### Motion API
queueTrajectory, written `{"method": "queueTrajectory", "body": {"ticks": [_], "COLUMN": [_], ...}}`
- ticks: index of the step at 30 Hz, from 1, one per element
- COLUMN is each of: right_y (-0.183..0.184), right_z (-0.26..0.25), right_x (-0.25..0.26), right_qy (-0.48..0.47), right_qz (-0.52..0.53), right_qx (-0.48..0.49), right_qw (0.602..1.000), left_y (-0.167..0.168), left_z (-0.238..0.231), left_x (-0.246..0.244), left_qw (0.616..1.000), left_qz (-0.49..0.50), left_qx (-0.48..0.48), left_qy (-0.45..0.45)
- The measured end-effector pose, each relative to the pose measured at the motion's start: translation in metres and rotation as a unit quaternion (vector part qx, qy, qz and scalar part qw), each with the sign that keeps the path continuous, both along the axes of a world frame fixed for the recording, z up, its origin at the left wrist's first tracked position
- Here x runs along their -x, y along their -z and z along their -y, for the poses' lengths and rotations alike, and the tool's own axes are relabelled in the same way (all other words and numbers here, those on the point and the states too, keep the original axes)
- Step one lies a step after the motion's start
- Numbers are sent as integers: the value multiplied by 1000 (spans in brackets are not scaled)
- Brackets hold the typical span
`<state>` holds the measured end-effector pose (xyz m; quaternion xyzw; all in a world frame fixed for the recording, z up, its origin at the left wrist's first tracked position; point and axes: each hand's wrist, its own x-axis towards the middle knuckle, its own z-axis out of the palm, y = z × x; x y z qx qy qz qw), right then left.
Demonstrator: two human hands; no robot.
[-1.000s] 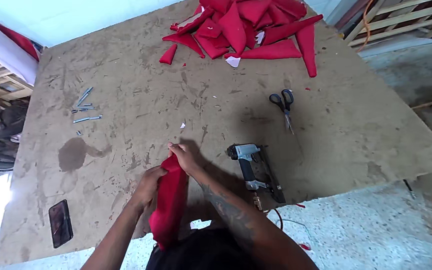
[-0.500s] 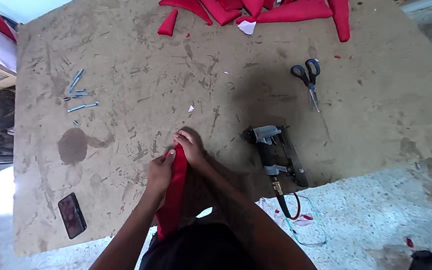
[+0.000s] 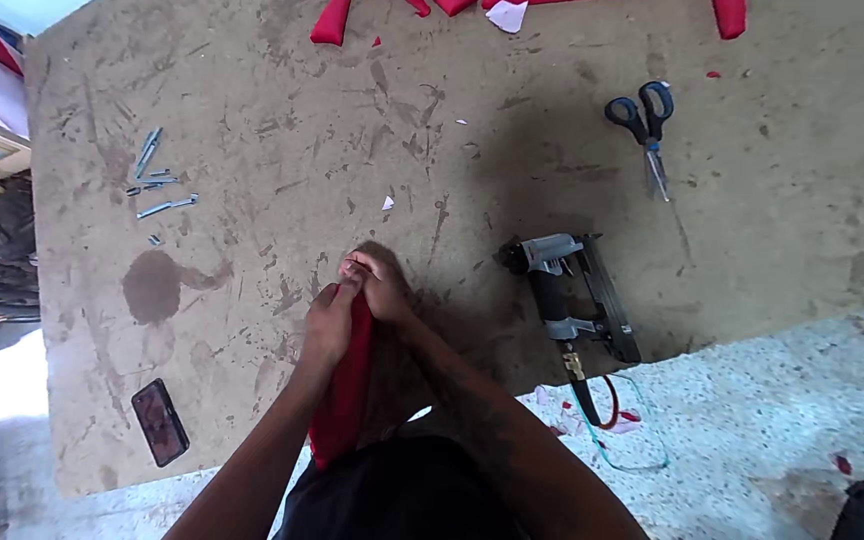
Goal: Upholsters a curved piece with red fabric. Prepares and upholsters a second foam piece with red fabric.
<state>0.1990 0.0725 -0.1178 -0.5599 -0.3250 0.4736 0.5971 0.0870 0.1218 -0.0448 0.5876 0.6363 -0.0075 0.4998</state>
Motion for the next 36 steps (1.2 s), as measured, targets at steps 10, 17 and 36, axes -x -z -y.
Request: {"method": "queueTrajectory", "body": {"ticks": [10,17,36], "right_y": [26,13,-2], "right_z": [29,25,35], "right_x": [19,22,8], "right_qy": [39,66,16], "right_qz": [-34,51,37], "right_qx": [-57,-79,79], "right_qw": [997,993,996], "left_y": [76,90,15], "left_z": [6,12,10], "left_x": [-1,-12,-5], "left_qw": [991,991,993], "left_qz": [83,33,68], "left_qx": [-31,-124,22], "left_qy": [-101,-45,-91]}}
